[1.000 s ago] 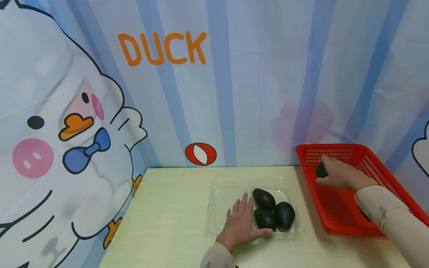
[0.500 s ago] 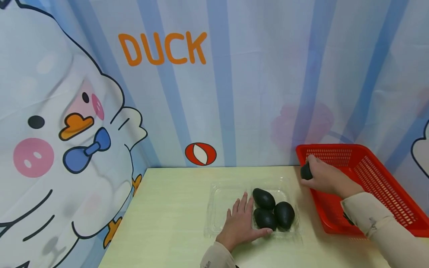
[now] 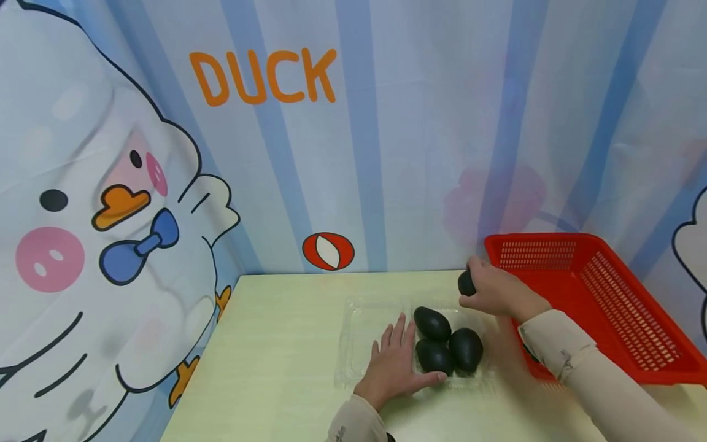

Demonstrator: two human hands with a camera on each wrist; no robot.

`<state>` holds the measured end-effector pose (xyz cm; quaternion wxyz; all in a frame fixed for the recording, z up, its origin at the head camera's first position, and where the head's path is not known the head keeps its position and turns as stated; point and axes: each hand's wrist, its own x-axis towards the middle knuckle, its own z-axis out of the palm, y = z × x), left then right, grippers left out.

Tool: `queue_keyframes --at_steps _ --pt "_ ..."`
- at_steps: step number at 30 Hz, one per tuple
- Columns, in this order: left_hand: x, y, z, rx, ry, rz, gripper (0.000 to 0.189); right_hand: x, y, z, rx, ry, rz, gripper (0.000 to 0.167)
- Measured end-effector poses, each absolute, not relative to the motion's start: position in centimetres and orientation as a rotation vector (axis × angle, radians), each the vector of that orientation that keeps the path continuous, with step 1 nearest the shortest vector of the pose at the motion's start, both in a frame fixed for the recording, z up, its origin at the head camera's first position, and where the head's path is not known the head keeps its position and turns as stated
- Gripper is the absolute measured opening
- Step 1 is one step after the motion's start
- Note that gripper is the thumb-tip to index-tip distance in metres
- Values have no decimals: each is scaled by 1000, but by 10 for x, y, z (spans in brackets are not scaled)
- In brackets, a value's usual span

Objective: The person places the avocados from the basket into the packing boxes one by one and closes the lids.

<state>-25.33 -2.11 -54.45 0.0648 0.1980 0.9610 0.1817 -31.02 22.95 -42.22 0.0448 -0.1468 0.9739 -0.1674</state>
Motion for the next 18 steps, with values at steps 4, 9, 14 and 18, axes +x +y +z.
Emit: queue_keyframes --at_steps 4,9,14,18 --pt "-253 -22 -544 604 2904 544 120 -311 216 -424 -452 2968 -502 67" --pt "-252 -22 -543 606 2910 534 120 -313 202 -427 -460 2988 -427 70" --pt "-253 -22 -543 604 2910 537 121 -317 191 -430 -430 2998 -346 76" --pt "-253 -22 -542 603 2903 546 121 -322 184 -436 -380 2959 -358 82"
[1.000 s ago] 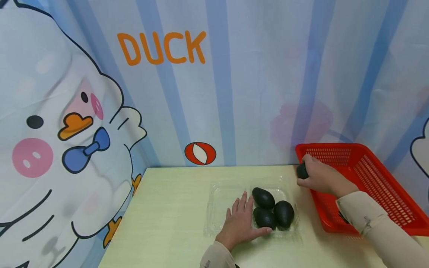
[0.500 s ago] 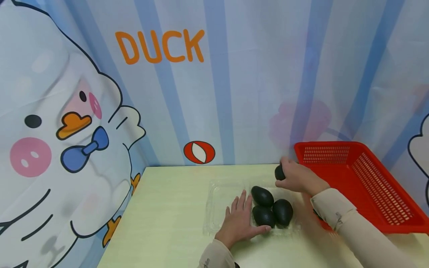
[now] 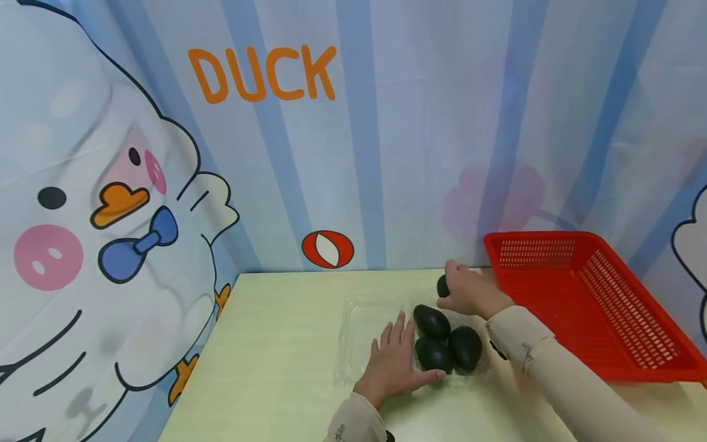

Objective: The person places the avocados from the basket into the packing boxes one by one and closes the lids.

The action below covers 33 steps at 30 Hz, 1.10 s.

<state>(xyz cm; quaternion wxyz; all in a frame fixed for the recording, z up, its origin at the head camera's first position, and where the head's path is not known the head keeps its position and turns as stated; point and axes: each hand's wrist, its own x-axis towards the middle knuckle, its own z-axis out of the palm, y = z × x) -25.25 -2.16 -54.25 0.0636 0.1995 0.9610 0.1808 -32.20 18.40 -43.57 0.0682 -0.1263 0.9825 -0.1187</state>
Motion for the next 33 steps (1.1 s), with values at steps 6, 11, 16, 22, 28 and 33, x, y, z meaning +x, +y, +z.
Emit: queue_keyframes --at_steps 6,11,16,22,28,33 --pt "-253 -22 -542 607 2900 543 120 -328 176 -445 -282 2884 -451 88" --pt "-254 -22 -543 619 2911 535 120 -329 170 -455 -245 2899 -450 89" --pt "-254 -22 -543 631 2919 526 120 -331 168 -465 -256 2926 -441 77" --pt "-252 -23 -541 636 2912 548 120 -333 169 -469 -238 2951 -424 67" --pt "-251 -24 -541 641 2925 552 119 -332 173 -470 -228 2955 -431 50" --pt "-251 -23 -542 641 2922 547 119 -330 180 -472 -226 2945 -414 37"
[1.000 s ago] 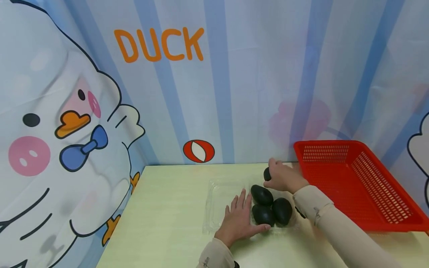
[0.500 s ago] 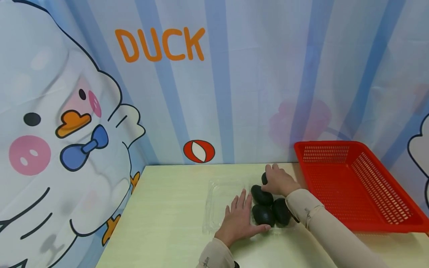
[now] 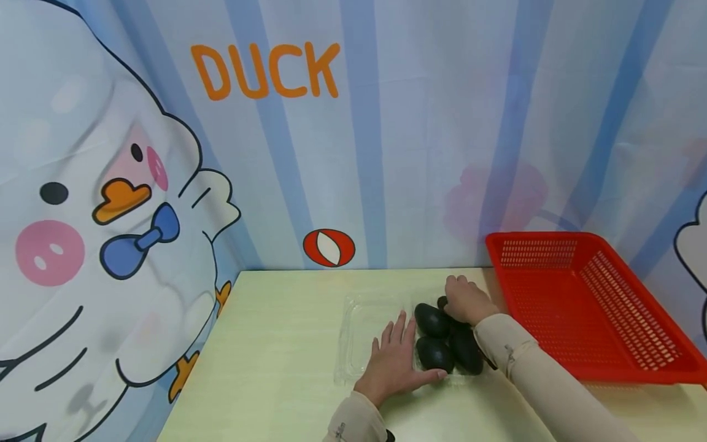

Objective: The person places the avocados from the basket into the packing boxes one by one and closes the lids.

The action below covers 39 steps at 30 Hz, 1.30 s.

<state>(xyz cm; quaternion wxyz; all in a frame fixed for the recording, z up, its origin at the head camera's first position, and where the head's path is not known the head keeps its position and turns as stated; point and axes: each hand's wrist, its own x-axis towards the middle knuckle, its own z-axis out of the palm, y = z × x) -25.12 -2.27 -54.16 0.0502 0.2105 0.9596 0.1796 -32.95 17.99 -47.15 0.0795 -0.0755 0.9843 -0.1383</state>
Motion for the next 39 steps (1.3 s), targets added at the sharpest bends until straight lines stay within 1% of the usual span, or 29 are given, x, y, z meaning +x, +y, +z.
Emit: queue_keyframes --at_steps 5,11,15,21,25,27,29,34,37,39 --pt "-251 -23 -541 651 2912 562 117 -332 179 -474 -228 3053 -354 34" --pt "-249 -26 -539 638 2928 537 117 -337 172 -477 -230 3175 -442 30" --pt "-247 -25 -540 633 2924 541 116 -336 172 -480 -200 3119 -408 31" --pt "-242 -23 -541 592 2937 523 115 -337 177 -484 -185 3028 -345 25" --pt "-234 -23 -538 585 2973 533 109 -339 178 -483 -190 3043 -346 25" --pt "-226 -24 -535 608 3018 548 100 -339 177 -483 -192 3045 -358 25" --pt "-214 -25 -533 646 3095 591 86 -340 178 -483 -195 3038 -379 25" --pt "-184 -32 -534 749 3363 824 38 -340 182 -482 -208 3000 -423 25" --pt "-171 -35 -538 663 3394 963 17 -341 181 -481 -212 2975 -439 25" --pt "-165 -37 -540 530 3303 1061 11 -342 180 -480 -222 2967 -444 26"
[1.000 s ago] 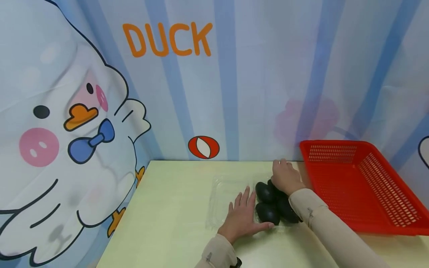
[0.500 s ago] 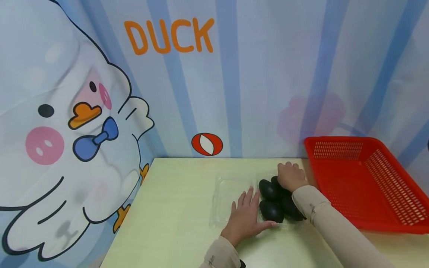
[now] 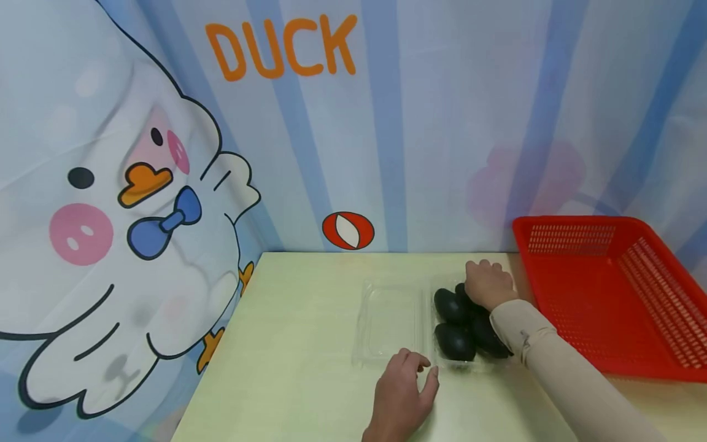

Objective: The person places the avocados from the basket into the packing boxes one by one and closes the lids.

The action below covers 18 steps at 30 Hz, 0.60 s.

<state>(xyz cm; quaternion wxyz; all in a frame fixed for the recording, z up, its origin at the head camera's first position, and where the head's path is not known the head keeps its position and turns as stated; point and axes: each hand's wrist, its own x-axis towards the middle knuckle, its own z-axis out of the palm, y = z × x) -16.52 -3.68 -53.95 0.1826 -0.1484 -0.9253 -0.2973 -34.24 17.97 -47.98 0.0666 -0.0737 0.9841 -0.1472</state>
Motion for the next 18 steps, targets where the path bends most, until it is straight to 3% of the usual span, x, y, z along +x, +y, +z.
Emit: queue_keyframes --at_steps 9,18 --pt "-173 -50 -546 -73 -2808 -1224 16 -337 179 -481 -208 2968 -459 26" --pt "-203 -80 -541 -37 -2825 -1339 27 -316 181 -483 -115 2956 -453 31"
